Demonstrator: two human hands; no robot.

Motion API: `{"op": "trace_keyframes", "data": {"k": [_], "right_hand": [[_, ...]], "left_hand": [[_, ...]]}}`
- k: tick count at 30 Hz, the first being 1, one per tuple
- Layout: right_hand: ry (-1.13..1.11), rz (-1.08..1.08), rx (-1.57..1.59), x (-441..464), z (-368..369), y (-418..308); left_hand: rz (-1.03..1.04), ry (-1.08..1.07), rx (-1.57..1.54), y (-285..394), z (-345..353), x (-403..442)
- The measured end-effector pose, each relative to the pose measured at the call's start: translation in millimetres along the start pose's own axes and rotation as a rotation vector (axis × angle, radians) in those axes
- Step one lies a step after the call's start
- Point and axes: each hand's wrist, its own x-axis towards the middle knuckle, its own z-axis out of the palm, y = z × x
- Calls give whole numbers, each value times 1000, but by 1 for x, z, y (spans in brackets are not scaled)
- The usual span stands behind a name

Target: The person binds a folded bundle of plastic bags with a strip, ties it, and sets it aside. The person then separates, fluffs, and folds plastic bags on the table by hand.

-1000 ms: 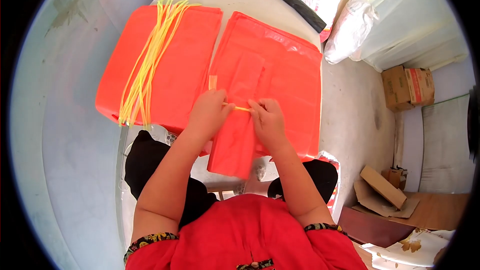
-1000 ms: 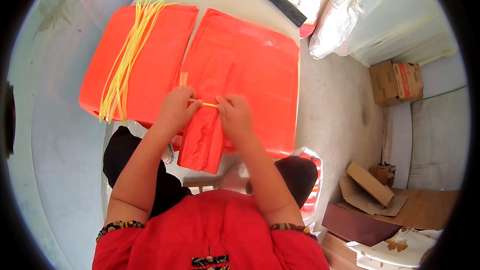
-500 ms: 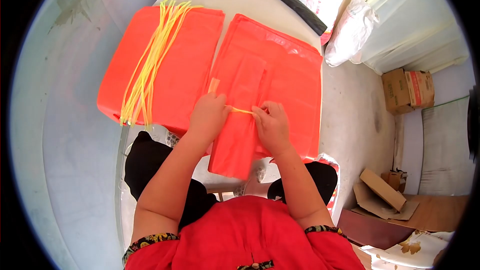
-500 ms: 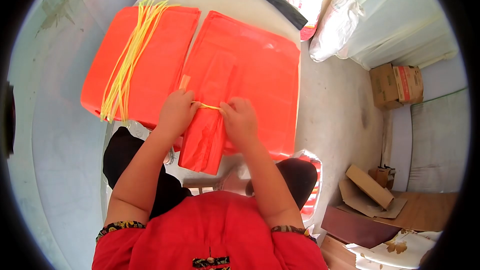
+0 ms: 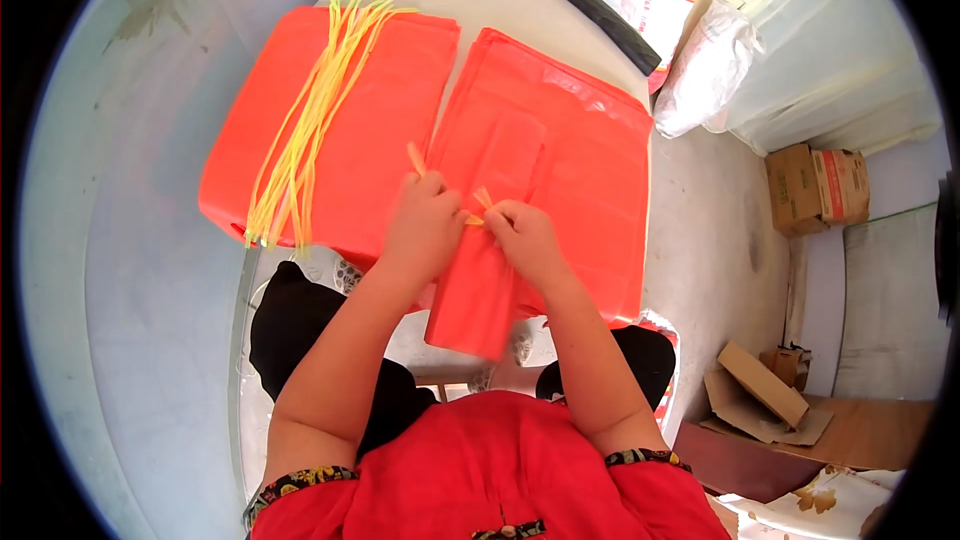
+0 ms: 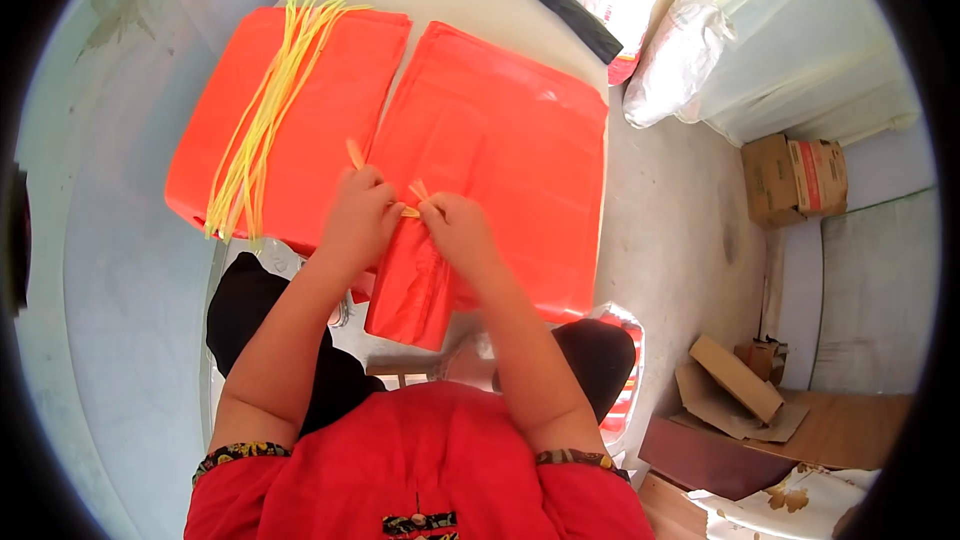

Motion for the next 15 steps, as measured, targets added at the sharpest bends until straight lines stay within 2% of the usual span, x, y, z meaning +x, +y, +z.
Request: {"op": "trace_keyframes", "data": {"k": [2, 5, 8, 11, 14, 15], "right_hand": [[52, -86, -136, -4, 5, -6], [84, -121, -389, -6, 13, -8], [133, -175, -500, -7, 18, -6], [133, -130, -406, -8, 18, -1], [137, -133, -218, -10, 14, 2], [148, -167, -198, -10, 15, 5]], "left_hand": [[79, 101, 29, 10, -20, 2], [35, 36, -35, 17, -28, 0], [83, -42, -224, 17, -24, -2], [-290, -194, -1311, 11, -21, 5], [-388, -260, -770, 13, -19, 12], [-274, -223, -692, 11, -12, 10]]}}
